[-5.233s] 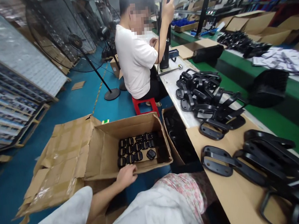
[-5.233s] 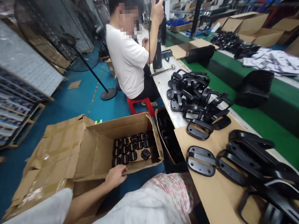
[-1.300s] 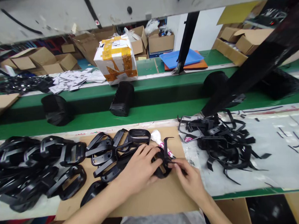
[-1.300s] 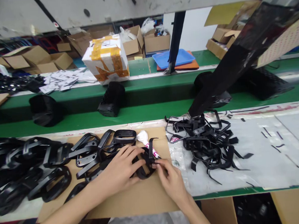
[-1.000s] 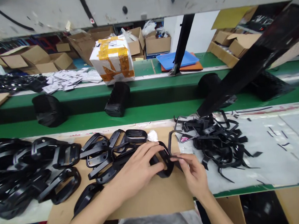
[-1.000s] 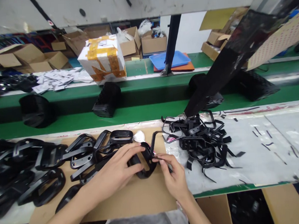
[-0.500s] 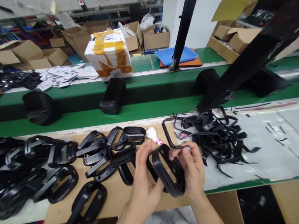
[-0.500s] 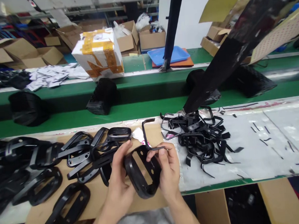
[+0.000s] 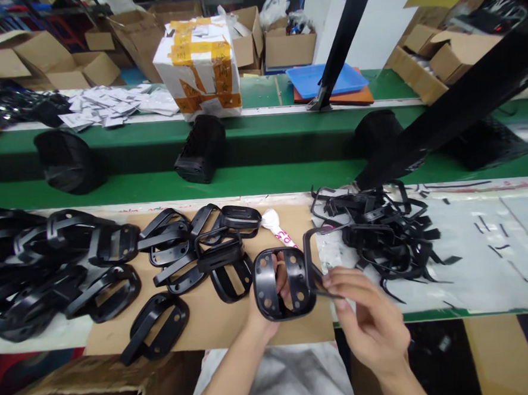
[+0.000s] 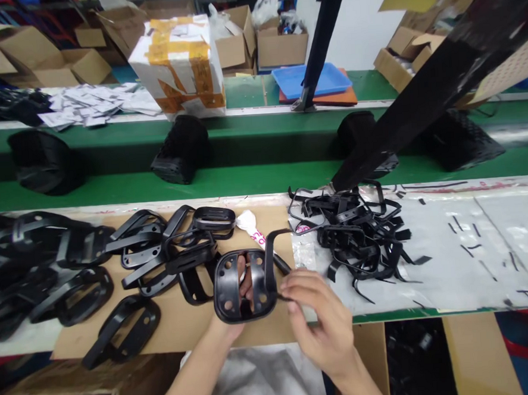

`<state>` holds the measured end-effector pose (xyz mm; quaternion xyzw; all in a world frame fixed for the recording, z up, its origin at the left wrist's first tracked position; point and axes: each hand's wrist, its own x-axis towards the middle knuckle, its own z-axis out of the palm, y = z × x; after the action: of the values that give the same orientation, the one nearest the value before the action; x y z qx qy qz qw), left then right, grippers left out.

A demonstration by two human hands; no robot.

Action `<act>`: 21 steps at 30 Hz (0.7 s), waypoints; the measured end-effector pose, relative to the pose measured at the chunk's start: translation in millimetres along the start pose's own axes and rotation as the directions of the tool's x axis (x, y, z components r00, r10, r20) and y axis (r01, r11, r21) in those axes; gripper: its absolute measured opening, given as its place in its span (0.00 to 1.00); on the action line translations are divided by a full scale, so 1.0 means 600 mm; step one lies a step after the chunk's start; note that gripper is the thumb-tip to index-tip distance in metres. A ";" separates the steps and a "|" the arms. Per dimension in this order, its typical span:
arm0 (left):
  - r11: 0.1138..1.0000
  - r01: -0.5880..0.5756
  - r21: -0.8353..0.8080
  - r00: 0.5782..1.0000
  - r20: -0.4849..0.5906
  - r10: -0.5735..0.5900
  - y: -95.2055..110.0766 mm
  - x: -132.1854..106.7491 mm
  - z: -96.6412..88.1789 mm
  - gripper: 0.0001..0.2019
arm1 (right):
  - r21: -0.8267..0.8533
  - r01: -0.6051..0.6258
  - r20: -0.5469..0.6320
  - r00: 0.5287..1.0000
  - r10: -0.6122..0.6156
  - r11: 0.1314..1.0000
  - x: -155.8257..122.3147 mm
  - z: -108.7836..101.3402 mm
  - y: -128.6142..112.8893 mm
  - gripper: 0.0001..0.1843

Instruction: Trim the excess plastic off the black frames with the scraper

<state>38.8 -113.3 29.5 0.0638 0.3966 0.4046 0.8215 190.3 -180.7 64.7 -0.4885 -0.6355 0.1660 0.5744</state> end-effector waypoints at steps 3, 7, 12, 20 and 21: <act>1.000 -0.008 -0.017 0.999 0.033 0.009 0.000 0.006 -0.002 0.18 | -0.086 0.102 0.212 0.974 -0.082 0.991 -0.022 -0.014 -0.006 0.22; 0.999 -0.019 -0.027 0.989 -0.148 0.015 -0.009 0.013 -0.027 0.15 | -0.143 0.125 0.289 0.954 -0.080 0.982 -0.041 -0.005 0.000 0.22; 0.999 -0.032 0.000 0.973 -0.228 0.031 -0.017 0.014 -0.050 0.20 | -0.147 0.103 0.337 0.940 -0.048 0.984 -0.035 0.012 0.002 0.20; 0.997 -0.059 0.044 0.973 -0.221 0.068 -0.011 0.007 -0.046 0.23 | -0.168 0.075 0.358 0.934 -0.010 0.983 -0.030 0.020 -0.003 0.16; 0.997 -0.057 0.057 0.976 -0.206 0.068 -0.009 0.006 -0.043 0.22 | -0.171 0.074 0.369 0.929 -0.005 0.982 -0.029 0.018 -0.003 0.16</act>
<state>24.9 -119.9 7.5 0.0545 0.4882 0.4243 0.7607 177.4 -192.0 53.2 -0.4864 -0.7539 0.1840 0.4016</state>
